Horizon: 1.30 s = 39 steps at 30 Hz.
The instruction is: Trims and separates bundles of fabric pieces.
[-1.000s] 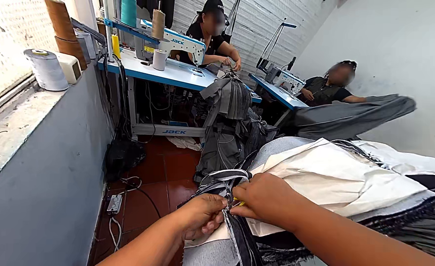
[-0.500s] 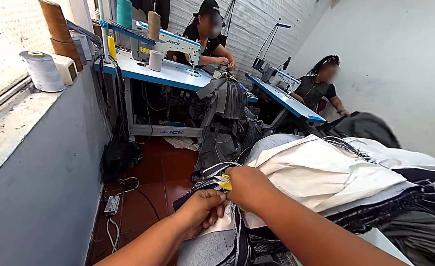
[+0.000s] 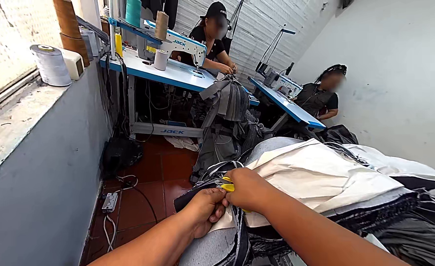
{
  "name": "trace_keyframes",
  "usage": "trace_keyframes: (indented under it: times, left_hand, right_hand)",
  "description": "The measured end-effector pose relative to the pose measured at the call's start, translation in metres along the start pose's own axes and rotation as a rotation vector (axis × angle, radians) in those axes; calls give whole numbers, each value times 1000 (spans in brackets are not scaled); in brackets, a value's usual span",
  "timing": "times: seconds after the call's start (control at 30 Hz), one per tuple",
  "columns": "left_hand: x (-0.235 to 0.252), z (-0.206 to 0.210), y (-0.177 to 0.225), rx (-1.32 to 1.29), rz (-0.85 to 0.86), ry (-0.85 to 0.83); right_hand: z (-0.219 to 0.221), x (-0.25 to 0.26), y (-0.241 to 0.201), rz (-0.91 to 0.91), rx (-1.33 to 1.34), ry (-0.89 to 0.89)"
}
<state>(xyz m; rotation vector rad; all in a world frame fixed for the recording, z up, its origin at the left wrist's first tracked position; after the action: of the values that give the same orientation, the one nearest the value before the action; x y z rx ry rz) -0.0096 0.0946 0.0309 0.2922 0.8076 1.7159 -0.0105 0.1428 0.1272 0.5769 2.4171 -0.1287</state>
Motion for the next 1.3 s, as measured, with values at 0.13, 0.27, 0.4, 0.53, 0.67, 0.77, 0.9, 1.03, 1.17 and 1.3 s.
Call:
trace_keyframes:
  times: [0.13, 0.27, 0.4, 0.53, 0.67, 0.77, 0.9, 1.03, 1.17, 1.3]
  left_hand:
    - [1, 0, 2, 86, -10, -31]
    - [3, -2, 2, 36, -17, 41]
    - [3, -4, -2, -35, 31, 55]
    - [2, -6, -2, -49, 70, 28]
    - [3, -8, -4, -51, 81, 20]
    - [3, -5, -5, -90, 74, -21]
    - [2, -2, -7, -152, 58, -87]
    - [3, -2, -2, 50, 17, -110]
    - [1, -5, 6, 227, -21, -79]
    - [0, -6, 3, 132, -38, -44]
  right_hand:
    - [2, 0, 0, -80, 141, 30]
    - [-11, -4, 15, -107, 288, 90]
    - [-23, -15, 16, -20, 82, 175]
    - [-6, -17, -11, 96, -124, 56]
    - [-2, -9, -6, 122, -167, 42]
    - [-1, -9, -4, 75, -137, 36]
    - [3, -8, -8, 25, -128, 50]
    - [-3, -13, -5, -24, -76, 171]
    - [-9, -28, 8, -169, 289, 330]
    - [20, -34, -7, -350, 303, 20]
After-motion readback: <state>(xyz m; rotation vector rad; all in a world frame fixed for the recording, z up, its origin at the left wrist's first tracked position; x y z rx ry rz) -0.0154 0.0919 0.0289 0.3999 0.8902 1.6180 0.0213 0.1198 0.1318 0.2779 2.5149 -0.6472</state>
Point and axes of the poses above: each hand's wrist, its own x-axis towards the middle knuckle, its own z-axis out of the palm, y = z × x, the point moved 10 cm from there along x, towards the middle knuckle, and after that the axes turned 6 degrees about -y, right-handed, at the moved point
